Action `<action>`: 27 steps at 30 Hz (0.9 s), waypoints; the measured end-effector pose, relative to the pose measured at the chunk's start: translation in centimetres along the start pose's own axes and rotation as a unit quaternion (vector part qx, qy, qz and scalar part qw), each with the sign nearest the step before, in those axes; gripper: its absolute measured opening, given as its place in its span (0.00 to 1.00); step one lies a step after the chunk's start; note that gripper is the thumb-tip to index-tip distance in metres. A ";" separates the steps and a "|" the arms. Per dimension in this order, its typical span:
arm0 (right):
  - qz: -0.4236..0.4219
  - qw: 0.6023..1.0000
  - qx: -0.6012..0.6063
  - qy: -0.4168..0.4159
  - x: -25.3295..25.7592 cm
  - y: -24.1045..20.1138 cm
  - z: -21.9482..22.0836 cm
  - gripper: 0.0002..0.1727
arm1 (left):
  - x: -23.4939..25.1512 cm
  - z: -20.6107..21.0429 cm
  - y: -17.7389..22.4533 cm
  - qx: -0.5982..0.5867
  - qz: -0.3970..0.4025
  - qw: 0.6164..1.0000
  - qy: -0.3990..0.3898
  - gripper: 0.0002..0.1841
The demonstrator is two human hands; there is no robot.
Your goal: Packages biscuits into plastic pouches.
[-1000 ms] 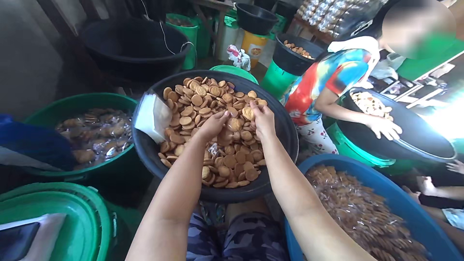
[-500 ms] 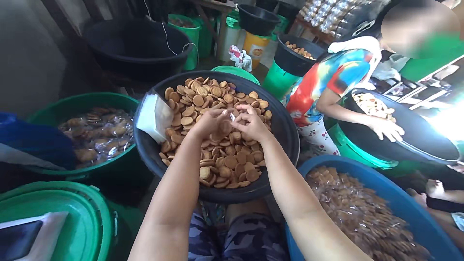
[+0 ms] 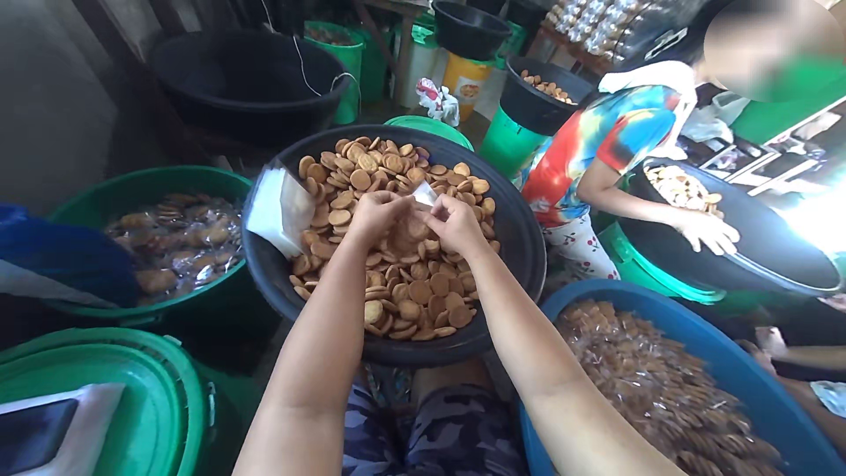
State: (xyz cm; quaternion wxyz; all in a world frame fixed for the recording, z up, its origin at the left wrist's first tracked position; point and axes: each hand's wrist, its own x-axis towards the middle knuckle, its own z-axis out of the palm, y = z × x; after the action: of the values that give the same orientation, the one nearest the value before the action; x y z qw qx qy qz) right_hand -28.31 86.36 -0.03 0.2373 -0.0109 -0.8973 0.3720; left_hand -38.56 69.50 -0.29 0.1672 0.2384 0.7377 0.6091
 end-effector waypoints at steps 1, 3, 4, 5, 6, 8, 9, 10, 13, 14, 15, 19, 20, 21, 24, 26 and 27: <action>0.007 1.000 0.019 0.002 0.1 -0.1 -0.1 0.18 | 0.0 0.1 0.1 -0.021 -0.011 1.000 0.002 0.15; -0.007 0.999 0.036 0.023 -0.1 -0.2 0.0 0.15 | -0.1 0.2 0.3 -0.016 -0.059 0.998 -0.016 0.22; -0.010 0.998 0.043 0.036 -0.1 -0.4 0.2 0.15 | 0.1 0.2 0.2 0.005 -0.074 0.997 -0.016 0.25; -0.001 0.997 0.052 0.049 -0.2 -0.6 0.5 0.16 | 0.1 0.4 0.2 0.025 -0.081 0.996 -0.004 0.26; 0.025 0.995 0.072 0.059 -0.2 -0.8 0.7 0.18 | 0.2 0.5 0.1 0.045 -0.085 0.995 0.014 0.27; 0.152 0.967 0.194 0.057 0.0 -1.6 1.2 0.21 | 0.3 0.8 0.3 0.041 -0.061 0.995 0.067 0.26; 0.230 0.923 0.305 0.044 0.0 -2.1 1.3 0.18 | 0.3 1.1 0.3 0.009 -0.028 0.995 0.095 0.23; 0.300 0.859 0.413 0.023 0.0 -2.5 1.5 0.10 | 0.1 1.3 0.4 -0.035 0.016 0.993 0.116 0.20; 0.378 0.738 0.549 -0.105 -0.2 -1.8 1.6 0.13 | -0.4 1.4 0.6 -0.161 0.129 0.970 0.131 0.10; 0.365 0.756 0.533 -0.107 -0.1 -2.0 1.8 0.13 | -0.4 1.4 0.6 -0.183 0.139 0.962 0.149 0.10; 0.331 0.800 0.496 -0.070 -0.2 -2.2 2.2 0.12 | -0.3 1.6 0.6 -0.199 0.128 0.954 0.183 0.11; -0.025 0.965 0.262 -0.005 -1.6 -2.3 4.7 0.30 | -0.7 2.7 1.1 -0.310 -0.073 0.910 0.267 0.29; -0.093 0.972 0.214 -0.006 -1.7 -2.2 5.4 0.36 | -0.7 3.0 1.0 -0.339 -0.103 0.896 0.267 0.31; -0.139 0.974 0.179 0.020 -1.5 -2.1 6.0 0.40 | -0.6 3.4 0.7 -0.347 -0.112 0.894 0.261 0.31; -0.157 0.964 0.156 0.145 -0.8 -2.8 4.8 0.35 | -0.8 4.0 0.2 -0.324 -0.103 0.925 0.169 0.36; -0.074 0.958 0.224 0.161 -1.4 -3.6 1.0 0.31 | -0.7 4.1 0.3 -0.273 -0.118 0.943 0.148 0.38; -0.039 0.951 0.261 0.160 -2.3 -3.6 -1.3 0.29 | -0.8 4.0 0.3 -0.262 -0.121 0.948 0.134 0.37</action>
State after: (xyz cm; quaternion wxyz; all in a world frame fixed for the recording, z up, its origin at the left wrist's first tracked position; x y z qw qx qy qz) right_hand -25.09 84.15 2.23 0.3871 0.0274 -0.7185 0.5772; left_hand -35.72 72.35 -0.79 0.1960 0.0114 0.5909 0.7825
